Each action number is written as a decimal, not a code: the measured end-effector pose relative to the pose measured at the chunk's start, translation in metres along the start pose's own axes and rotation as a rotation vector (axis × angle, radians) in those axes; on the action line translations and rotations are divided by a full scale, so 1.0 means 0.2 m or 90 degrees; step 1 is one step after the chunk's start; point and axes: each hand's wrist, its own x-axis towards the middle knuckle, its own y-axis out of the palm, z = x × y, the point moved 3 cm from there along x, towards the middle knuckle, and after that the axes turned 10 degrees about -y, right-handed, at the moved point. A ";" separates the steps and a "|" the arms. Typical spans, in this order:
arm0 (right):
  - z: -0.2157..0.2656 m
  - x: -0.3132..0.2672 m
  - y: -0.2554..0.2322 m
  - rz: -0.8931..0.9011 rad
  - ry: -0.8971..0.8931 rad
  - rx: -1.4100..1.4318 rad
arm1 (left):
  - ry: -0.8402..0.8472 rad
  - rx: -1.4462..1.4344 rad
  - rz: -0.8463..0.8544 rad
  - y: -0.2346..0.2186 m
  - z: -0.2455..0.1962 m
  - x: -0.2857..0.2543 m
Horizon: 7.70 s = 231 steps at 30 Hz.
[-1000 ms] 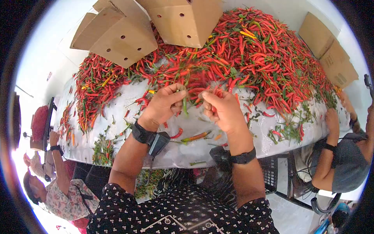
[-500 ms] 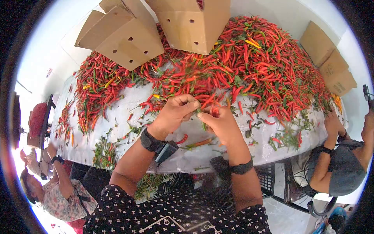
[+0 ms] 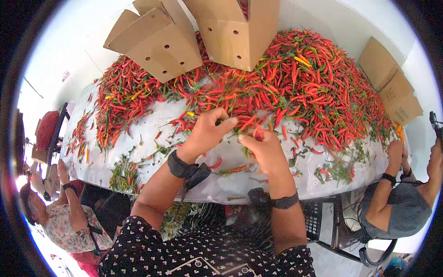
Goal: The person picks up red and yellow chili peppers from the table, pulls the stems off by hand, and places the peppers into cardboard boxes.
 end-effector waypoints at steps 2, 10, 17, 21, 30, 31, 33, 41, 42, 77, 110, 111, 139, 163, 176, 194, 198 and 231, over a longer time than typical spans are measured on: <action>-0.01 0.02 -0.01 0.002 0.002 0.029 | -0.053 -0.151 0.117 0.02 -0.04 -0.03; -0.04 0.07 0.02 -0.004 0.024 0.122 | -0.184 -0.487 0.337 0.10 0.02 -0.02; -0.02 0.10 0.06 0.048 0.058 0.245 | -0.242 -0.594 0.267 0.08 0.07 0.03; -0.02 0.08 0.05 -0.014 0.053 0.186 | -0.249 -0.616 0.298 0.11 0.06 0.00; 0.00 0.10 0.00 -0.004 -0.026 0.206 | -0.198 -0.555 0.085 -0.26 0.03 0.42; 0.00 0.10 0.00 -0.004 -0.029 0.207 | -0.188 -0.420 0.132 -0.28 0.07 0.48; -0.01 0.10 0.00 0.009 -0.033 0.176 | -0.179 -0.261 0.140 -0.26 0.17 0.60; 0.00 0.11 -0.01 -0.006 -0.043 0.157 | 0.088 0.632 -0.068 -0.10 0.23 0.74; 0.00 0.11 -0.01 0.006 -0.051 0.150 | 0.088 0.632 -0.068 -0.09 0.20 0.74; -0.02 0.08 0.09 0.007 -0.030 0.059 | -0.169 -0.444 0.216 -0.01 0.08 0.02; 0.05 0.04 0.12 0.173 -0.061 -0.115 | -0.135 -0.543 -0.030 -0.46 0.21 0.15; 0.05 0.05 0.12 0.146 -0.062 -0.100 | -0.134 -0.542 -0.031 -0.48 0.21 0.15; -0.01 0.08 0.09 0.098 -0.144 -0.130 | -0.082 -0.054 -0.032 -0.32 0.01 0.09; 0.01 0.05 0.12 0.064 -0.233 -0.278 | -0.091 -0.303 0.050 -0.05 0.05 -0.04; 0.04 0.07 0.04 0.159 -0.150 -0.206 | -0.131 -0.176 0.127 -0.13 0.07 0.21; 0.03 0.10 0.00 0.043 -0.100 -0.153 | 0.056 0.179 -0.172 -0.67 -0.10 0.08; 0.03 0.10 0.00 0.041 -0.085 -0.112 | 0.203 0.135 -0.459 -0.96 -0.48 0.20; 0.04 0.08 0.00 0.057 -0.098 -0.058 | 0.189 0.629 0.091 -0.27 0.15 -0.03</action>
